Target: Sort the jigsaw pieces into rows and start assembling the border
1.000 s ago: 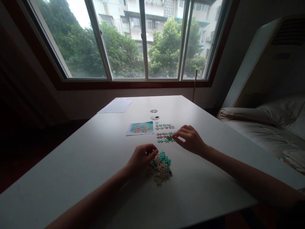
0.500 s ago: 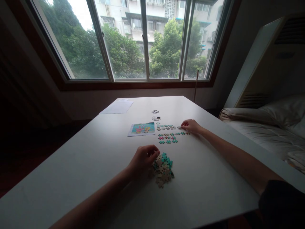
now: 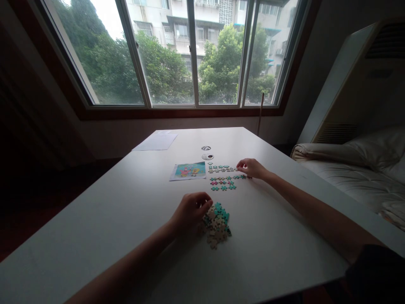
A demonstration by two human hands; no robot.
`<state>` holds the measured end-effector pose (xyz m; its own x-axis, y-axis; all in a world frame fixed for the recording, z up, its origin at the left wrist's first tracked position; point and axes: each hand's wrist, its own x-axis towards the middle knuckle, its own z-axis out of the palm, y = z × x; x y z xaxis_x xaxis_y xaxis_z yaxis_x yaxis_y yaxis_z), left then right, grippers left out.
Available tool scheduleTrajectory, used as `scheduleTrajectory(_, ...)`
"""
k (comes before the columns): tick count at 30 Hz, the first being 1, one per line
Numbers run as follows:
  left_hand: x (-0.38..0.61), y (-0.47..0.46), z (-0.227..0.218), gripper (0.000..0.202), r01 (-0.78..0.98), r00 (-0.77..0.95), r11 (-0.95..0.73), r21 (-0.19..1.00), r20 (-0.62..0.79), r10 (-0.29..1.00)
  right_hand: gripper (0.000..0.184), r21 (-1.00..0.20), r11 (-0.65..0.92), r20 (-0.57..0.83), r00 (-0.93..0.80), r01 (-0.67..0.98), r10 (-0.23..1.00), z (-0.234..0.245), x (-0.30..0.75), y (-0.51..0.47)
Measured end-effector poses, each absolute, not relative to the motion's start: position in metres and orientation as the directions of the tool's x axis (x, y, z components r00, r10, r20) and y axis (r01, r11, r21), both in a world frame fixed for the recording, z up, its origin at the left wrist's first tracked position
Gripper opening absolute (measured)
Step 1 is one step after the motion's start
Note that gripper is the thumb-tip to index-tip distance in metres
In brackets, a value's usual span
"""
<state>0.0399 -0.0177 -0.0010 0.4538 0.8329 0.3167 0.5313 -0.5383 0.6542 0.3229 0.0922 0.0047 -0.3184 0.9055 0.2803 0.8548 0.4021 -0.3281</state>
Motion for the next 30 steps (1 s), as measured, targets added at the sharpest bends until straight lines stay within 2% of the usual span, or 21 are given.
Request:
scheduleTrajectory(2, 0.040, -0.018, -0.001, 0.020, 0.542, 0.454, -0.540, 0.644, 0.317, 0.833, 0.017, -0.334, 0.475, 0.284, -0.393, 0.814, 0.874, 0.009, 0.307, 0.071)
scheduleTrajectory(4, 0.040, -0.019, -0.001, 0.020, 0.547, 0.455, -0.546, 0.635, 0.322, 0.830, 0.016, -0.362, 0.628, 0.282, -0.561, 0.689, 0.778, 0.011, 0.290, 0.043)
scheduleTrajectory(6, 0.040, -0.020, -0.001, 0.019, 0.544, 0.459, -0.557, 0.628, 0.333, 0.824, 0.016, -0.360, 0.695, 0.263, -0.647, 0.622, 0.715, 0.012, 0.274, 0.015)
scheduleTrajectory(9, 0.040, -0.021, -0.001, 0.018, 0.547, 0.458, -0.573, 0.611, 0.354, 0.815, 0.020, -0.364, 0.716, 0.223, -0.690, 0.596, 0.688, 0.012, 0.259, -0.017)
scheduleTrajectory(14, 0.040, -0.022, 0.000, 0.017, 0.553, 0.474, -0.592, 0.587, 0.363, 0.802, 0.020, -0.422, 0.680, 0.190, -0.674, 0.600, 0.713, 0.014, 0.256, -0.030)
scheduleTrajectory(18, 0.040, -0.022, 0.000, 0.016, 0.548, 0.482, -0.602, 0.581, 0.368, 0.795, 0.019, -0.581, 0.607, 0.135, -0.671, 0.542, 0.729, 0.015, 0.258, -0.027)
scheduleTrajectory(21, 0.040, -0.023, 0.001, 0.016, 0.542, 0.493, -0.604, 0.584, 0.361, 0.792, 0.018, -0.721, 0.492, 0.091, -0.636, 0.488, 0.766, 0.013, 0.259, -0.024)
scheduleTrajectory(25, 0.042, -0.026, 0.004, 0.015, 0.494, 0.571, -0.625, 0.605, 0.317, 0.757, 0.023, -0.893, 0.311, 0.063, -0.593, 0.325, 0.802, 0.006, 0.257, -0.021)
scheduleTrajectory(28, 0.045, -0.029, 0.006, 0.013, 0.461, 0.600, -0.640, 0.615, 0.315, 0.735, 0.027, -0.962, 0.185, 0.037, -0.575, 0.200, 0.817, 0.003, 0.253, -0.020)
scheduleTrajectory(30, 0.047, -0.030, 0.007, 0.013, 0.450, 0.598, -0.646, 0.616, 0.329, 0.731, 0.028, -0.975, 0.158, 0.039, -0.575, 0.158, 0.817, 0.003, 0.251, -0.021)
